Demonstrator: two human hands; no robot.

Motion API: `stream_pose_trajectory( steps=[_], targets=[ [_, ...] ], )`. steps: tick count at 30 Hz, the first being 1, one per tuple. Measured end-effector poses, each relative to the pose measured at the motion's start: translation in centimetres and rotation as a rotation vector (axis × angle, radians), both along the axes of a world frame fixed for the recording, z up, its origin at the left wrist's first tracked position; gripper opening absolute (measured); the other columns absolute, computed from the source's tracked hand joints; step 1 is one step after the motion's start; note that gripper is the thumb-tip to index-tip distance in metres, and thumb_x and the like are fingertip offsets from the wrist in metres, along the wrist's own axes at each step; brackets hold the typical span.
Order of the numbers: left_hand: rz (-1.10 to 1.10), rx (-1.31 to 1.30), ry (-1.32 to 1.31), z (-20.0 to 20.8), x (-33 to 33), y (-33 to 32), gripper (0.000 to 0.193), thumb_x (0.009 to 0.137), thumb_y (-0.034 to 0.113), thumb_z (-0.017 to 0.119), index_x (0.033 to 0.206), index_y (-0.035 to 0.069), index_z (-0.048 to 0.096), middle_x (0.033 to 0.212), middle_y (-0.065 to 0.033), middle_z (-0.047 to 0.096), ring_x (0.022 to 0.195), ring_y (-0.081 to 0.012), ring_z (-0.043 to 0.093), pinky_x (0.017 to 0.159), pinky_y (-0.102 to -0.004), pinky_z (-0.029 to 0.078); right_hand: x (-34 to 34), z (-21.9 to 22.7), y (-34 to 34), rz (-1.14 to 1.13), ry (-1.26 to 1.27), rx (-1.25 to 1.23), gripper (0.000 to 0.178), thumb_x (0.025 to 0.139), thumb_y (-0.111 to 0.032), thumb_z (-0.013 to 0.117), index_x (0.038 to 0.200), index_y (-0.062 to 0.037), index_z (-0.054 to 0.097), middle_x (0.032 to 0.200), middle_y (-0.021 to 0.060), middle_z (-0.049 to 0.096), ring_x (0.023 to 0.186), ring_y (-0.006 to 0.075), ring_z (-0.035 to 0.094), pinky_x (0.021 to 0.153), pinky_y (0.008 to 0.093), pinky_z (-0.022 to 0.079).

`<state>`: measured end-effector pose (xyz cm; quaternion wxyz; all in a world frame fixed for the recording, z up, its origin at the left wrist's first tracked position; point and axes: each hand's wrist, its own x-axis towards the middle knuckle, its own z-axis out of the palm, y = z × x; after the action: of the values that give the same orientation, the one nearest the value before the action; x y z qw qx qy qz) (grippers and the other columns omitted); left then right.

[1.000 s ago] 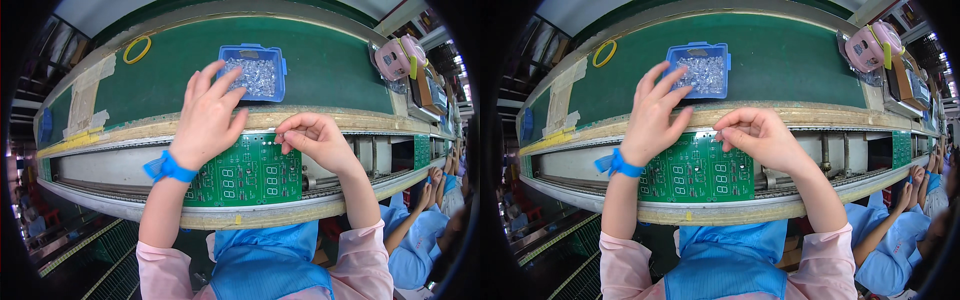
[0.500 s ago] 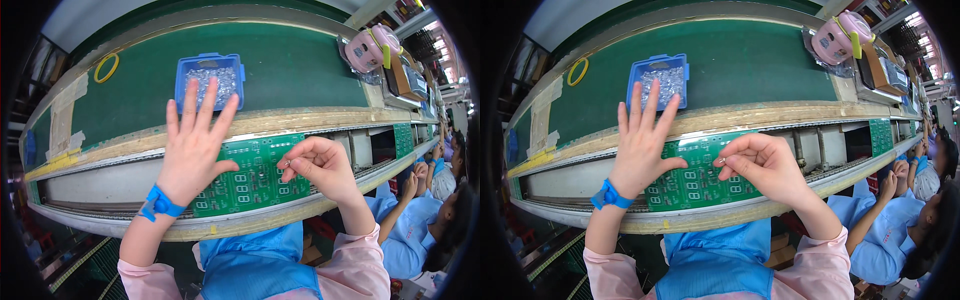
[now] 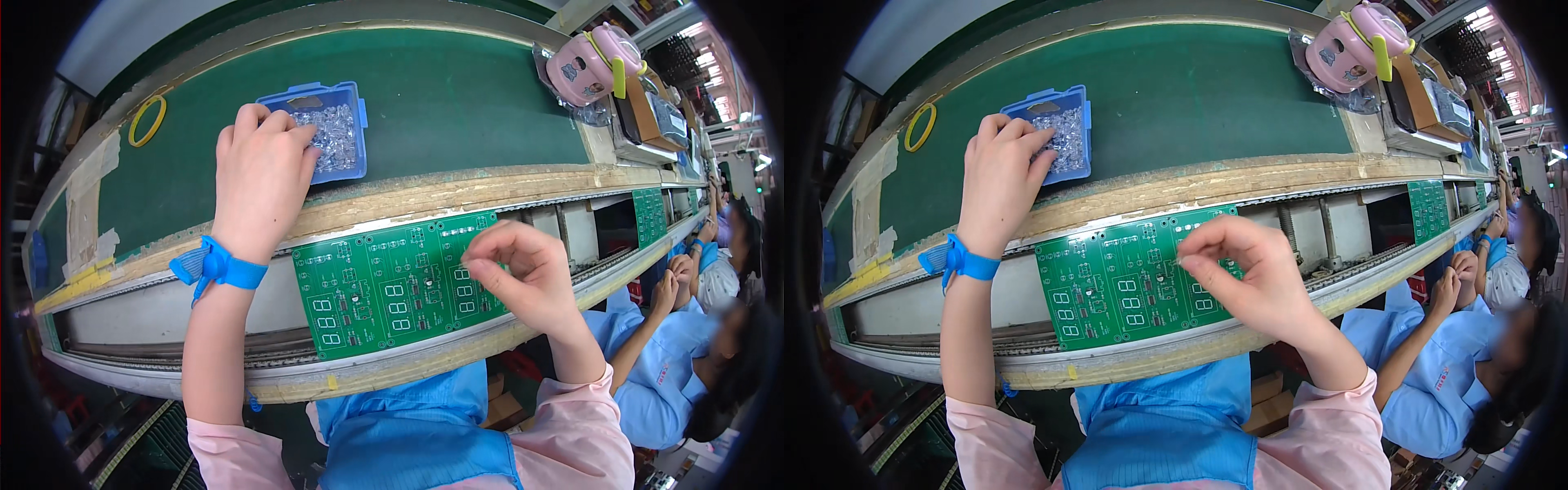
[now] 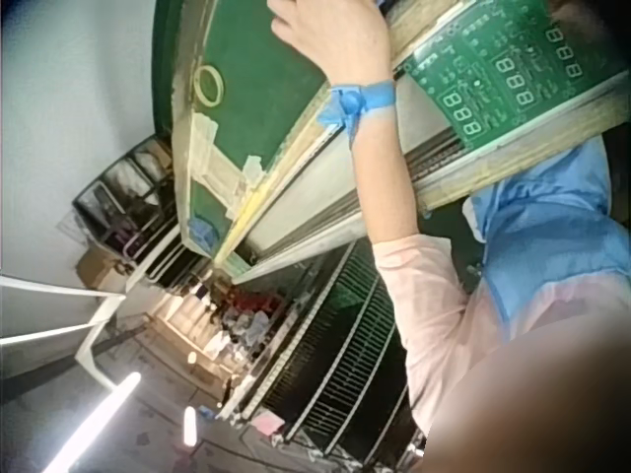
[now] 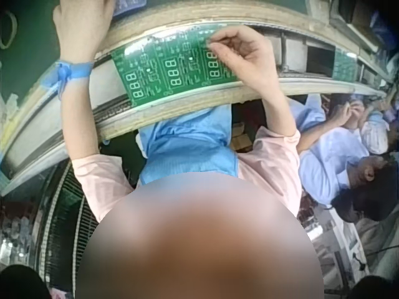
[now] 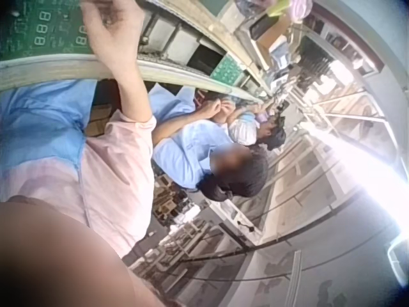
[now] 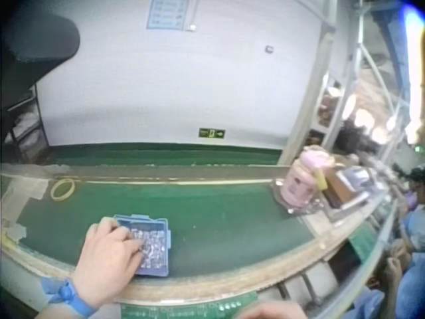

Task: The person manually places small electronic components onto green circuit boards at a factory workstation. They pick components from a blue bin and insert them into the board, then move the finished boards to a rack.

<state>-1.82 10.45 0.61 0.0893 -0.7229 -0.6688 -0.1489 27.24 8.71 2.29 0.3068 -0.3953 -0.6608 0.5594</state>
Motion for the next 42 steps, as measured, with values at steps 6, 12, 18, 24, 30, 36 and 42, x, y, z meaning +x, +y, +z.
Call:
stream_pose_trajectory(
  steps=[6,12,18,24,30,36,42],
  targets=[
    [0.048,-0.047,0.015,0.5,0.4,0.4,0.013,0.081,0.015,0.071,0.090,0.007,0.077,0.090,-0.0067,0.066,0.102,-0.0278,0.055,0.088,-0.0426,0.043,0.7,-1.5,1.5,-0.003,-0.339,0.606,0.015,0.075,0.005,0.070,0.089,-0.0014,0.067,0.078,0.0103,0.066,0.076,0.0240,0.064,0.068,0.0323,0.051],
    [-0.023,0.201,-0.078,0.1,0.0,0.1,0.010,0.079,0.012,0.072,0.086,0.007,0.076,0.089,-0.0067,0.066,0.099,-0.0276,0.057,0.085,-0.0417,0.046,-0.4,-2.3,1.7,0.099,-0.391,0.772,0.017,0.075,0.005,0.070,0.090,-0.0015,0.067,0.076,0.0090,0.064,0.073,0.0257,0.060,0.065,0.0359,0.050],
    [-0.232,0.180,-0.441,2.9,2.8,-3.3,0.018,0.076,-0.001,0.071,0.094,0.002,0.072,0.090,-0.0106,0.064,0.089,-0.0288,0.059,0.076,-0.0376,0.050,-0.6,-2.6,1.4,0.118,-0.444,0.769,0.018,0.076,0.006,0.070,0.092,-0.0015,0.067,0.075,0.0095,0.063,0.072,0.0257,0.059,0.064,0.0361,0.050],
    [-0.400,-0.041,-0.645,0.8,4.6,-6.7,0.028,0.074,-0.006,0.069,0.101,-0.002,0.067,0.096,-0.0122,0.064,0.090,-0.0293,0.060,0.077,-0.0376,0.052,-1.0,-2.8,1.4,0.105,-0.412,0.739,0.018,0.076,0.007,0.069,0.092,-0.0011,0.066,0.076,0.0102,0.063,0.072,0.0264,0.059,0.065,0.0368,0.050],
    [-0.391,-0.085,-0.719,-1.2,4.6,-6.9,0.026,0.076,-0.005,0.070,0.101,0.002,0.071,0.099,-0.0101,0.067,0.090,-0.0285,0.062,0.077,-0.0368,0.052,-1.1,-2.2,1.4,0.115,-0.451,0.732,0.017,0.076,0.007,0.068,0.091,-0.0006,0.065,0.077,0.0109,0.063,0.073,0.0272,0.059,0.066,0.0380,0.050],
    [-0.345,-0.119,-0.822,-1.9,4.3,-7.2,0.026,0.075,-0.006,0.070,0.099,0.003,0.074,0.092,-0.0083,0.064,0.085,-0.0248,0.062,0.073,-0.0341,0.052,-1.3,-1.8,1.4,0.135,-0.465,0.681,0.018,0.076,0.008,0.067,0.092,-0.0011,0.064,0.078,0.0116,0.063,0.074,0.0289,0.060,0.067,0.0386,0.051],
    [-0.300,-0.106,-0.896,-2.5,4.3,-7.1,0.022,0.079,-0.006,0.070,0.098,0.003,0.075,0.091,-0.0075,0.064,0.077,-0.0195,0.063,0.065,-0.0301,0.050,-1.4,-1.8,1.2,0.188,-0.557,0.828,0.025,0.072,0.005,0.067,0.096,-0.0013,0.063,0.077,0.0111,0.061,0.077,0.0277,0.060,0.065,0.0386,0.051]
  ],
)
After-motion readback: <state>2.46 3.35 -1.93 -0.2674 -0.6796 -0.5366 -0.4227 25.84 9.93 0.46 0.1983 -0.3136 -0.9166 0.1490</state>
